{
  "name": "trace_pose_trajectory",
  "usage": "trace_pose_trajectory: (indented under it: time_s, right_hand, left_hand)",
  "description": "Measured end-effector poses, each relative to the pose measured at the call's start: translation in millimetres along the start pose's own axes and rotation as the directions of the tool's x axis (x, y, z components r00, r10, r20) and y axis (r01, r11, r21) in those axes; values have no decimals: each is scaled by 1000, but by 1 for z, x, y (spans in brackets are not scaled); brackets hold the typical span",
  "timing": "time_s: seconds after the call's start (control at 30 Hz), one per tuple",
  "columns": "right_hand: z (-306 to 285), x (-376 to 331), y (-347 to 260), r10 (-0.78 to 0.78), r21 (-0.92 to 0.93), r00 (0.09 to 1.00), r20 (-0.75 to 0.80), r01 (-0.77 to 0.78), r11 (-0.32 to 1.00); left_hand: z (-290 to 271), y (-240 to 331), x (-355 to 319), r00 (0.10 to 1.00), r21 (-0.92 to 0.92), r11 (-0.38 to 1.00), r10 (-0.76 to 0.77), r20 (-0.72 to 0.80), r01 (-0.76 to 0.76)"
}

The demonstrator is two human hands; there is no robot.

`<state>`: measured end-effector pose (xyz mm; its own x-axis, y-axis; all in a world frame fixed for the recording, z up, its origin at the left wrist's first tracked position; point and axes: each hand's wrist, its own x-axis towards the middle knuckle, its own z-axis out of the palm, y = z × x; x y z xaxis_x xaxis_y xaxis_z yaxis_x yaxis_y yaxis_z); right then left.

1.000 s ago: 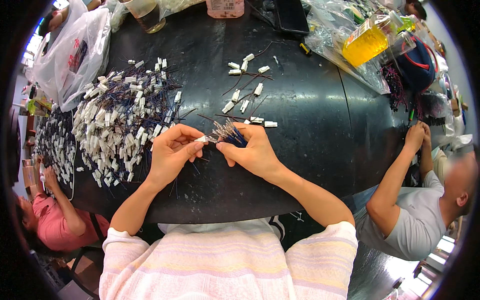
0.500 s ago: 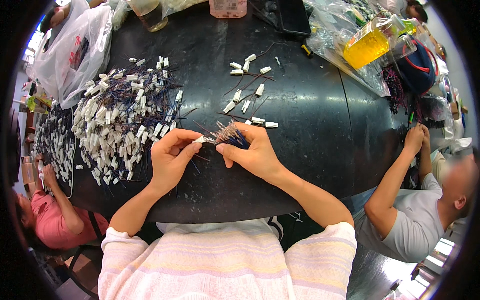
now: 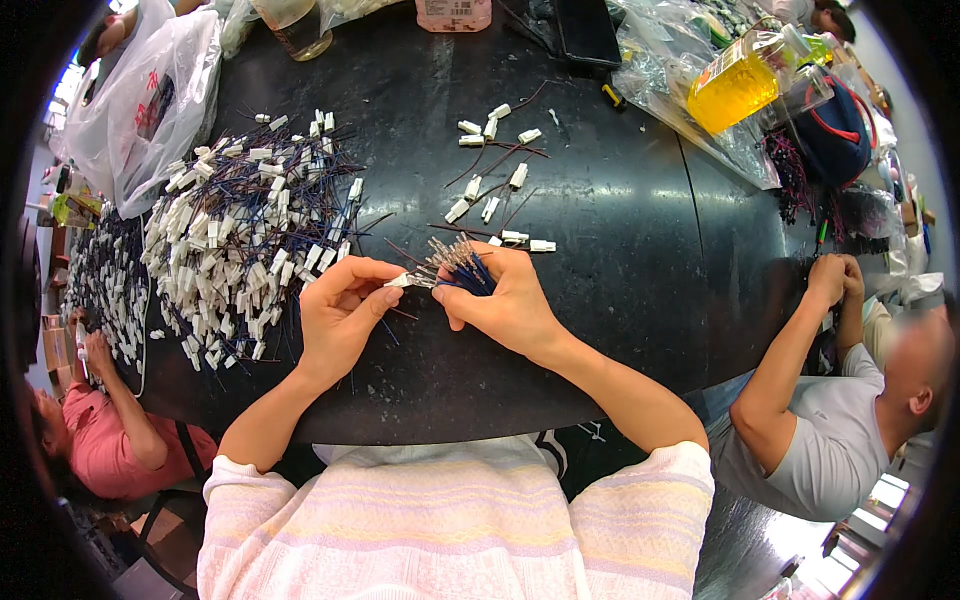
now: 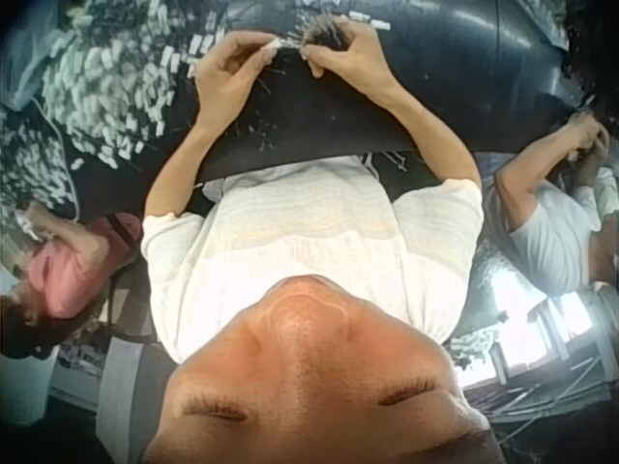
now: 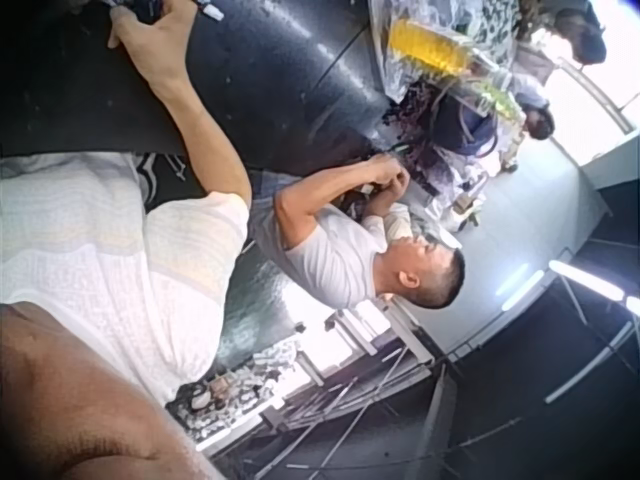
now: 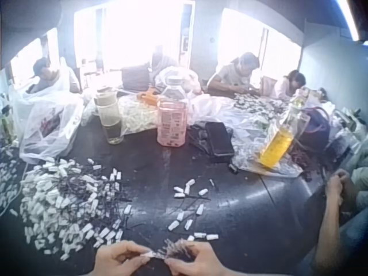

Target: The person assembles wire harness components by hand, joining electrical wires to wire harness connectors.

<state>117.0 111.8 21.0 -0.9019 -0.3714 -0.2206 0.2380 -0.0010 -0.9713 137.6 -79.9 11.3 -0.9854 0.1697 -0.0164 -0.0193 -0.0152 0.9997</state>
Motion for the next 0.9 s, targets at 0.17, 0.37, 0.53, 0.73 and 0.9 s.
trace_pose_trajectory:
  time_s: [0.17,0.37,0.53,0.73,0.9]
  right_hand:
    - [1,-1,0,-10,-6,1000,-9,10,1000]
    - [-1,-1,1,-25,50,1000,-12,25,998]
    - [-1,-1,9,-60,8,998,-31,60,998]
    - [3,0,6,-78,-65,996,-35,75,995]
    - [-2,-1,9,-85,-141,996,-3,84,986]
  left_hand:
    - [2,-2,-1,1000,-7,1000,15,0,-15]
    - [-1,-2,0,1000,114,993,8,30,-11]
    - [1,-2,0,994,53,994,-101,35,99]
    - [0,-11,2,989,222,967,105,107,-127]
    - [2,-3,8,948,385,868,262,182,-314]
